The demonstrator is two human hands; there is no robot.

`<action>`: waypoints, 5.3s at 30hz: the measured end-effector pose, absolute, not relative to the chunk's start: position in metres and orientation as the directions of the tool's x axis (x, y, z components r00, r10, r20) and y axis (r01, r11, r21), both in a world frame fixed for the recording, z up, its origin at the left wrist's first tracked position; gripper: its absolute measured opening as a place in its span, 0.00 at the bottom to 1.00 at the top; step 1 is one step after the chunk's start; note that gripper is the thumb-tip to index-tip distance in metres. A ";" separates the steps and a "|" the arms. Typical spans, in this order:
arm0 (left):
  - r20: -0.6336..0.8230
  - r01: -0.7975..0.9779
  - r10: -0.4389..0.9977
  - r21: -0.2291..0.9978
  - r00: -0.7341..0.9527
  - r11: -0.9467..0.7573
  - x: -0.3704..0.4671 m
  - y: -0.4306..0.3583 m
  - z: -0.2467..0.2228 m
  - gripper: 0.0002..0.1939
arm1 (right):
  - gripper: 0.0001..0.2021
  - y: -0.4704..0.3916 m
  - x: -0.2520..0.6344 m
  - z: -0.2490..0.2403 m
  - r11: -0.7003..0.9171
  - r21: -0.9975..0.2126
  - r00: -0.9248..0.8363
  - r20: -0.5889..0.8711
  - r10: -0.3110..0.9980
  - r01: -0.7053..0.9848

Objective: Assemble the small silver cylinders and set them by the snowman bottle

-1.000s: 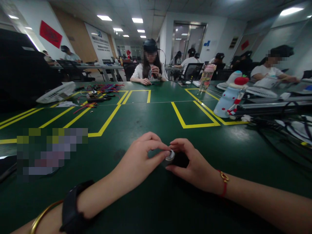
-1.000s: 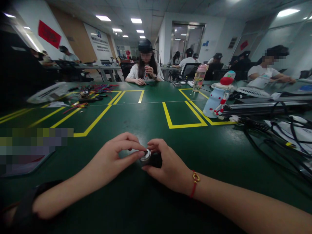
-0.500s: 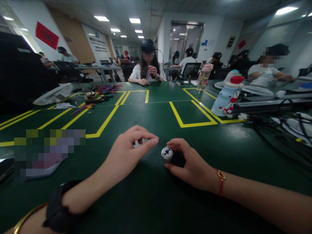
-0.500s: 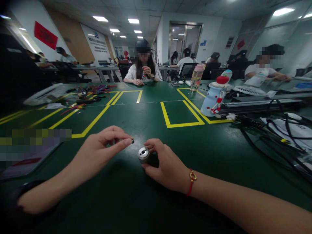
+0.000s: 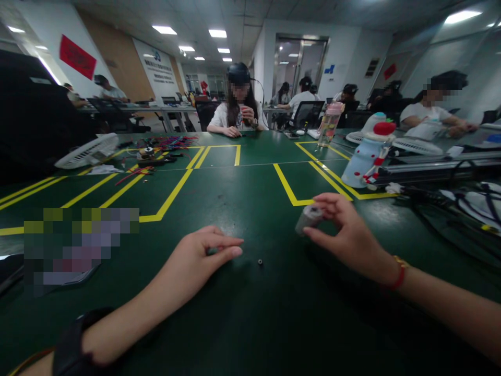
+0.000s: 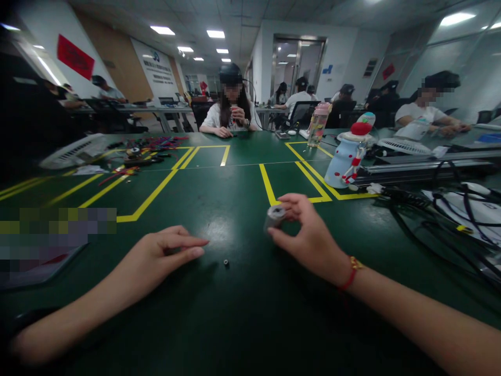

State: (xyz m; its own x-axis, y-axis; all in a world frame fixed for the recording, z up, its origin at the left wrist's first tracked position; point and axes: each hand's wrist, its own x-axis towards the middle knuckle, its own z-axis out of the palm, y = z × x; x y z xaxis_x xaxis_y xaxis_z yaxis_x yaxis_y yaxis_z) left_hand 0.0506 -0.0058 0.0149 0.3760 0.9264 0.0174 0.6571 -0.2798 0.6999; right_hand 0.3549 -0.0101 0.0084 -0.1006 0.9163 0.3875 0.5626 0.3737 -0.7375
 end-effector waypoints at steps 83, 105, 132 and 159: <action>0.046 0.744 0.966 0.629 0.256 -0.227 0.017 -0.007 -0.002 0.17 | 0.19 0.011 0.542 0.042 -0.422 -0.315 0.500 0.232 0.834 0.850; 0.070 0.727 0.959 0.638 0.273 -0.253 0.012 -0.005 -0.008 0.14 | 0.09 -0.032 0.298 0.017 0.672 -0.611 -0.535 0.433 0.726 0.418; 0.274 0.565 0.884 0.688 0.378 -0.455 0.085 -0.016 0.031 0.10 | 0.24 -0.027 0.304 -0.004 0.477 -0.745 -0.435 0.277 0.857 0.466; 0.107 0.713 0.940 0.625 0.323 -0.316 0.018 -0.007 -0.003 0.14 | 0.33 0.005 0.482 0.008 -0.045 -0.032 0.055 0.654 0.754 0.998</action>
State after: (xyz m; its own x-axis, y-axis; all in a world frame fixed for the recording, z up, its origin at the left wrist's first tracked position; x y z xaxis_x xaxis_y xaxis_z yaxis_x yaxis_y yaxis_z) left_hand 0.0178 -0.0067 -0.0027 0.3234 0.9402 0.1066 0.7135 -0.3163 0.6252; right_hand 0.4823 0.0051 0.0081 0.0552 0.7541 0.6544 0.9985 -0.0452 -0.0321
